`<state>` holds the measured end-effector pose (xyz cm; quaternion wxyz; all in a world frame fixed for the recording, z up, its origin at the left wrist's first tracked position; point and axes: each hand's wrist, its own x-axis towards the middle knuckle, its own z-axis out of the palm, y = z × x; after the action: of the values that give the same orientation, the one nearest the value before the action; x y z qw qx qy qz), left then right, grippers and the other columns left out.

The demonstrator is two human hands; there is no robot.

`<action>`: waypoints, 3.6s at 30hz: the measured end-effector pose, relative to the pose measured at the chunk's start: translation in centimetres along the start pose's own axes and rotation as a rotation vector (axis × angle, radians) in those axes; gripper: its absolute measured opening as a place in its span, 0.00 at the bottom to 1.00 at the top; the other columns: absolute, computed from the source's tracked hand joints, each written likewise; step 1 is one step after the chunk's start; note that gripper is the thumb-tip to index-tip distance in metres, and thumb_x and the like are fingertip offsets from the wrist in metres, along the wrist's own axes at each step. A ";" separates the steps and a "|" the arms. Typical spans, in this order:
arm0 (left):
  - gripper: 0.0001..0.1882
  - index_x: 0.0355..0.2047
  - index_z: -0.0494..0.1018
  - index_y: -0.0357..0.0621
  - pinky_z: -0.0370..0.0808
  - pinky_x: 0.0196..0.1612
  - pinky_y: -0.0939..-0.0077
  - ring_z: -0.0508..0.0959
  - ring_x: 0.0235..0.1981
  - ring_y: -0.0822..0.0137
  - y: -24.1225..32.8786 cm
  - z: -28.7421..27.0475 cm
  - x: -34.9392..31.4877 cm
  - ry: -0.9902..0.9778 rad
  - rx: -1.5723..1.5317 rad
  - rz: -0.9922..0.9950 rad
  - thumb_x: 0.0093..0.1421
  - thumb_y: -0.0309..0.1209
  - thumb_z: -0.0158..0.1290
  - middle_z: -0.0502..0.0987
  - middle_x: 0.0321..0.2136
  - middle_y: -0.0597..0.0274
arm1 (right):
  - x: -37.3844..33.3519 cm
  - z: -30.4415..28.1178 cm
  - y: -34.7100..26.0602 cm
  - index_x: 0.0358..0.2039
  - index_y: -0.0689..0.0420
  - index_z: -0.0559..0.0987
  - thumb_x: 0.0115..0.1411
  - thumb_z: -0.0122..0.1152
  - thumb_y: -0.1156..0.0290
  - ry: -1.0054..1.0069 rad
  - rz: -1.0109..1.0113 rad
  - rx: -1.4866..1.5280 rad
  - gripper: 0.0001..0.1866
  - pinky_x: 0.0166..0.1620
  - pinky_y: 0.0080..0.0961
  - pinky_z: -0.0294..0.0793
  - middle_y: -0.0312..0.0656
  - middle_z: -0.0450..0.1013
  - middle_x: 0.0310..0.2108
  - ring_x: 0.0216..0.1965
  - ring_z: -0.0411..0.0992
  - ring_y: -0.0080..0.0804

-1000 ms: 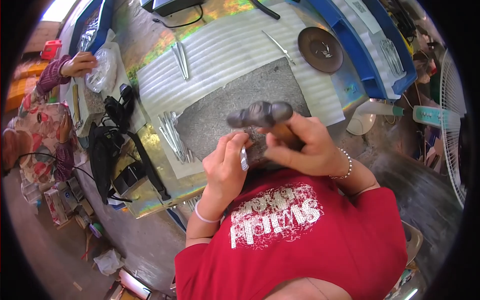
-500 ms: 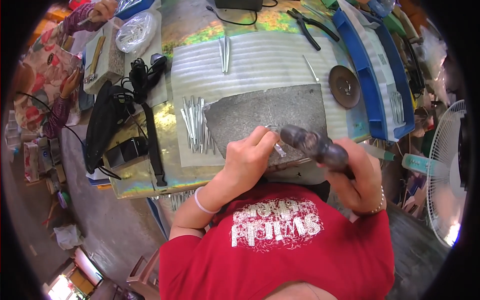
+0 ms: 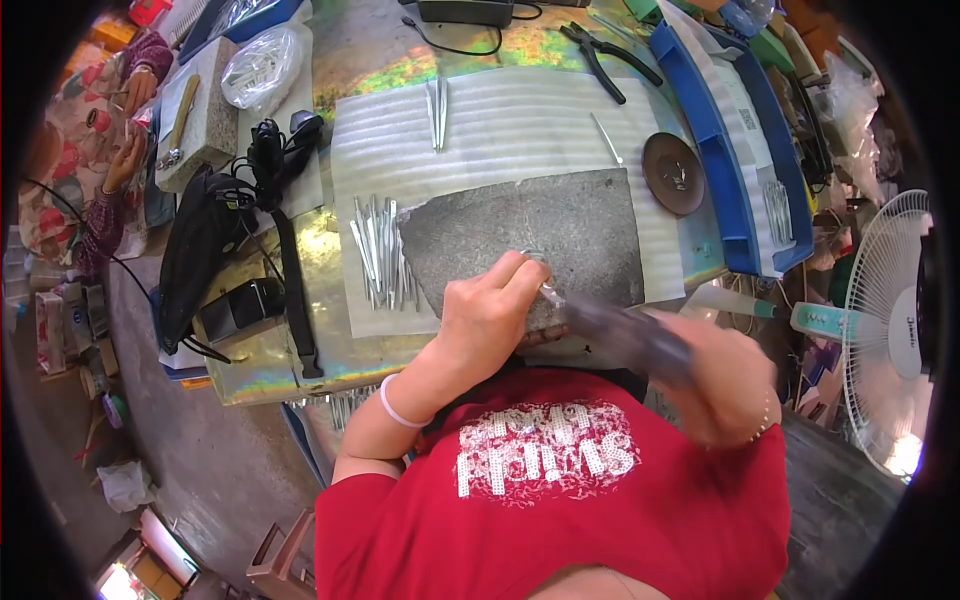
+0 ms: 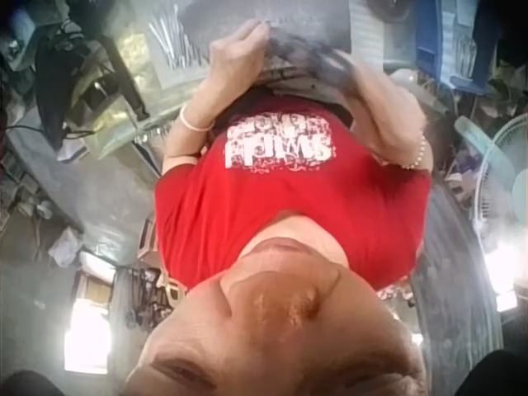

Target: Flattening and shaping small metal strips using a hammer on a stone block.

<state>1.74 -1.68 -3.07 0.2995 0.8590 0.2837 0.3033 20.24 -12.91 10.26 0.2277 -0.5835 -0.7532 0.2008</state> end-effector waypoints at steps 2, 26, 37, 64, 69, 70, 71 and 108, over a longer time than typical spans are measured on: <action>0.12 0.30 0.72 0.43 0.73 0.22 0.72 0.77 0.22 0.60 -0.1 -0.4 0.1 0.014 -0.002 0.004 0.43 0.16 0.52 0.74 0.24 0.62 | -3.9 -4.3 -1.1 0.42 0.64 0.74 0.49 0.60 0.66 0.033 0.050 0.378 0.21 0.29 0.27 0.70 0.43 0.74 0.26 0.25 0.73 0.34; 0.09 0.41 0.67 0.39 0.75 0.23 0.84 0.78 0.21 0.70 1.0 -4.4 0.8 0.066 -1.608 -0.661 0.61 0.26 0.50 0.76 0.30 0.54 | 1.8 7.9 7.3 0.52 0.57 0.65 0.52 0.56 0.76 0.091 0.288 -0.296 0.25 0.34 0.38 0.71 0.47 0.66 0.36 0.34 0.70 0.47; 0.11 0.44 0.66 0.38 0.75 0.24 0.83 0.77 0.21 0.70 1.1 -3.8 1.0 0.049 -1.456 -0.711 0.63 0.28 0.47 0.76 0.30 0.53 | 8.5 4.3 17.8 0.37 0.64 0.73 0.54 0.52 0.72 0.263 0.261 -0.109 0.11 0.37 0.37 0.70 0.52 0.73 0.30 0.33 0.72 0.49; 0.10 0.43 0.68 0.32 0.73 0.39 0.85 0.75 0.35 0.78 3.9 -0.1 -0.2 -0.180 -1.176 -0.514 0.61 0.22 0.50 0.77 0.31 0.62 | 0.1 4.2 3.9 0.33 0.63 0.71 0.56 0.57 0.79 0.094 0.423 0.861 0.06 0.25 0.14 0.69 0.36 0.70 0.24 0.24 0.71 0.17; 0.07 0.39 0.70 0.35 0.73 0.37 0.86 0.76 0.34 0.78 4.5 0.3 -0.8 -0.148 -1.152 -0.501 0.60 0.21 0.51 0.77 0.31 0.62 | -0.1 6.3 3.6 0.34 0.65 0.71 0.57 0.55 0.81 0.233 0.318 0.952 0.04 0.26 0.14 0.70 0.39 0.70 0.27 0.24 0.72 0.19; 0.07 0.39 0.70 0.35 0.73 0.37 0.86 0.76 0.34 0.78 4.5 0.4 -1.0 -0.147 -1.146 -0.504 0.60 0.21 0.51 0.77 0.31 0.62 | 0.0 6.5 3.6 0.34 0.65 0.72 0.56 0.56 0.81 0.254 0.301 0.919 0.05 0.26 0.14 0.70 0.39 0.70 0.27 0.24 0.72 0.19; 0.06 0.38 0.70 0.35 0.73 0.35 0.86 0.76 0.33 0.79 4.4 0.5 -1.2 -0.139 -1.107 -0.492 0.59 0.21 0.52 0.78 0.29 0.63 | 0.0 6.6 3.6 0.35 0.65 0.73 0.56 0.56 0.82 0.275 0.284 0.886 0.06 0.25 0.14 0.70 0.39 0.70 0.27 0.24 0.72 0.20; 0.11 0.29 0.67 0.37 0.67 0.13 0.89 0.73 0.13 0.78 3.6 -1.0 2.4 -0.499 -1.153 -0.810 0.59 0.32 0.55 0.74 0.18 0.64 | 2.4 8.1 5.8 0.23 0.56 0.71 0.59 0.58 0.71 0.163 0.759 1.503 0.09 0.11 0.07 0.50 0.31 0.69 0.17 0.09 0.56 0.10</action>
<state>3.74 -2.09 0.83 0.8461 0.4373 0.2975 0.0658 19.61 -9.46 0.56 0.5260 -0.5030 -0.1536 0.6684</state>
